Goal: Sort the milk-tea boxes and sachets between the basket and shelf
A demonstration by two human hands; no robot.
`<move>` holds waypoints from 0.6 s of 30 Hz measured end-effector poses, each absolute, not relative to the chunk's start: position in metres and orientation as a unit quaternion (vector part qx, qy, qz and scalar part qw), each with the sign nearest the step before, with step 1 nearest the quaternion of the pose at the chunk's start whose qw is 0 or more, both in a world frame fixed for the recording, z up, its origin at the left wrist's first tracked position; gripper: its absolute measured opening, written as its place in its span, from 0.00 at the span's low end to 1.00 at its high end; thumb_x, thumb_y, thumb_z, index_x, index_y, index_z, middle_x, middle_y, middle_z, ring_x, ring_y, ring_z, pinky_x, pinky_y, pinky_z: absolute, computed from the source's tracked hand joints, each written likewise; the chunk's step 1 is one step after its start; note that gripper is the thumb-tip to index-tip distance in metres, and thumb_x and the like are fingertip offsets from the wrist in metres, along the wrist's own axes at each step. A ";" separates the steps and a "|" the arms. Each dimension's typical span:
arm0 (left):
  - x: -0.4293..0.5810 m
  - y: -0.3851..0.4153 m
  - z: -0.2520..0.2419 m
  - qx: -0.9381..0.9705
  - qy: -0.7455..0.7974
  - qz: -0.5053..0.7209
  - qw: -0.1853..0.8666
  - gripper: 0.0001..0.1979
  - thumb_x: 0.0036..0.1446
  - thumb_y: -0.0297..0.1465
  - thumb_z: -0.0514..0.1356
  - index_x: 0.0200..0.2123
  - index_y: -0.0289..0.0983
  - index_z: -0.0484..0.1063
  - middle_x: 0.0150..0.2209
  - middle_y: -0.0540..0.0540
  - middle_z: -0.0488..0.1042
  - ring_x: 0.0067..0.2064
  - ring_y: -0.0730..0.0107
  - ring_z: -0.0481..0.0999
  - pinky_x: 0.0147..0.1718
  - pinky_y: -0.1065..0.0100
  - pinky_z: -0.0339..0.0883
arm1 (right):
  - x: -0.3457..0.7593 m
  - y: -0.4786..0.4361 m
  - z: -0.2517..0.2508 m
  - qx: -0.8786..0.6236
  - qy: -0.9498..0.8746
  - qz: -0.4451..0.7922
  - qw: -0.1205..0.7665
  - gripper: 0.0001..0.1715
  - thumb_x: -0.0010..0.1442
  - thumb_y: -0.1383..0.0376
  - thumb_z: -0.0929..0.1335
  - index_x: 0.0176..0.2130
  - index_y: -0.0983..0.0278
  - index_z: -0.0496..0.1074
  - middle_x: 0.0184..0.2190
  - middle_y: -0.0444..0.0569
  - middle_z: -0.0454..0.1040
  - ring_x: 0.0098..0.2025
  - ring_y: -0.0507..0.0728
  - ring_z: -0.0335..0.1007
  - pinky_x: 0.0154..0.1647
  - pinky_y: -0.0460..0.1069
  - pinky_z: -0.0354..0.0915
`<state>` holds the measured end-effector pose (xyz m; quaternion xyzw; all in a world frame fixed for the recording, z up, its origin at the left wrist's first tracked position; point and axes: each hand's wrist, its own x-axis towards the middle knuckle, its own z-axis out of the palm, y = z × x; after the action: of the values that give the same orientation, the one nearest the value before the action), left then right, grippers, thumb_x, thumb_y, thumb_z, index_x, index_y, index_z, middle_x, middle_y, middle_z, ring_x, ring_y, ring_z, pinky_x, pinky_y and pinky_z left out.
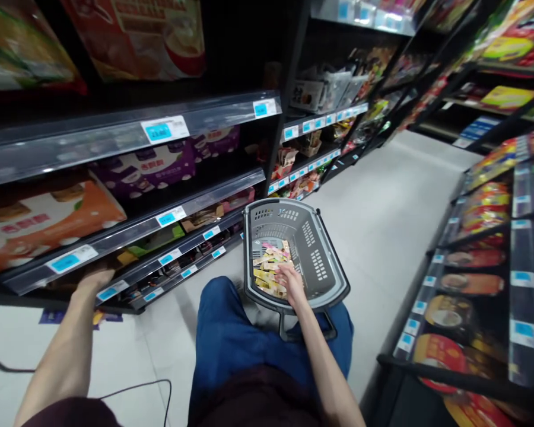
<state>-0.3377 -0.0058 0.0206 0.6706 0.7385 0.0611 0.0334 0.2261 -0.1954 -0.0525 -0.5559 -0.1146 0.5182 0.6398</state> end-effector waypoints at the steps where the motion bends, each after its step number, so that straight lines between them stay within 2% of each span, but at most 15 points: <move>1: -0.336 -0.006 0.021 0.647 0.760 0.059 0.033 0.07 0.53 0.30 0.62 0.34 0.31 0.74 0.39 0.39 0.79 0.50 0.44 0.77 0.49 0.50 0.71 | 0.226 -0.195 -0.053 -0.555 -0.115 0.518 0.641 0.24 0.37 0.55 0.81 0.34 0.65 0.80 0.29 0.48 0.79 0.28 0.54 0.73 0.29 0.46 0.69; 3: -0.328 -0.008 0.021 0.577 0.814 0.060 0.013 0.12 0.54 0.31 0.59 0.38 0.28 0.74 0.42 0.38 0.78 0.52 0.43 0.75 0.49 0.51 0.71 | 0.226 -0.194 -0.053 -0.555 -0.117 0.516 0.642 0.24 0.38 0.54 0.81 0.34 0.64 0.80 0.28 0.48 0.79 0.28 0.53 0.72 0.28 0.45 0.68; 6: -0.301 -0.021 0.015 0.528 0.843 0.100 -0.033 0.16 0.58 0.32 0.54 0.40 0.26 0.74 0.40 0.36 0.76 0.48 0.44 0.75 0.45 0.49 0.71 | 0.226 -0.193 -0.053 -0.555 -0.121 0.514 0.642 0.24 0.38 0.54 0.81 0.34 0.64 0.80 0.28 0.48 0.79 0.28 0.53 0.73 0.27 0.45 0.67; 8: -0.269 -0.041 0.005 0.559 0.805 0.184 -0.077 0.12 0.58 0.29 0.53 0.38 0.29 0.75 0.36 0.38 0.74 0.46 0.47 0.74 0.45 0.49 0.69 | 0.226 -0.193 -0.054 -0.555 -0.126 0.513 0.642 0.24 0.39 0.54 0.80 0.34 0.64 0.79 0.29 0.48 0.79 0.27 0.53 0.73 0.27 0.45 0.67; 10: -0.225 -0.072 -0.010 0.635 0.702 0.309 -0.099 0.08 0.57 0.25 0.54 0.33 0.33 0.73 0.33 0.39 0.71 0.44 0.50 0.72 0.44 0.50 0.68 | 0.226 -0.193 -0.055 -0.556 -0.131 0.512 0.641 0.23 0.40 0.54 0.80 0.34 0.64 0.79 0.29 0.47 0.79 0.27 0.53 0.73 0.28 0.45 0.67; 11: -0.200 -0.090 -0.018 0.668 0.644 0.364 -0.085 0.07 0.56 0.24 0.54 0.33 0.33 0.72 0.32 0.39 0.71 0.42 0.51 0.72 0.42 0.50 0.68 | 0.226 -0.194 -0.055 -0.557 -0.134 0.511 0.641 0.23 0.40 0.54 0.79 0.34 0.64 0.79 0.29 0.47 0.79 0.28 0.53 0.73 0.28 0.45 0.67; 14: -0.117 -0.147 -0.037 0.728 0.564 0.388 -0.031 0.06 0.57 0.24 0.55 0.37 0.33 0.71 0.32 0.42 0.73 0.39 0.58 0.72 0.41 0.56 0.69 | 0.227 -0.193 -0.056 -0.565 -0.140 0.506 0.637 0.22 0.41 0.55 0.78 0.35 0.64 0.78 0.29 0.47 0.79 0.27 0.53 0.72 0.28 0.45 0.67; 16: -0.063 -0.175 -0.039 0.785 0.489 0.379 0.032 0.07 0.60 0.25 0.55 0.39 0.37 0.72 0.36 0.45 0.76 0.42 0.63 0.75 0.45 0.61 0.70 | 0.227 -0.192 -0.057 -0.573 -0.144 0.501 0.633 0.21 0.42 0.55 0.77 0.35 0.64 0.77 0.29 0.46 0.79 0.27 0.52 0.72 0.28 0.45 0.67; 18: -0.017 -0.188 -0.032 0.837 0.388 0.362 0.132 0.10 0.65 0.25 0.53 0.45 0.37 0.73 0.43 0.43 0.78 0.47 0.62 0.75 0.50 0.59 0.68 | 0.229 -0.192 -0.058 -0.582 -0.149 0.495 0.627 0.20 0.43 0.56 0.76 0.36 0.63 0.76 0.29 0.45 0.79 0.28 0.53 0.72 0.28 0.45 0.68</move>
<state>-0.0174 -0.1879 -0.0320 0.8372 0.3883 0.3617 0.1324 0.2285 -0.1919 -0.0584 -0.5822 -0.1491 0.4953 0.6273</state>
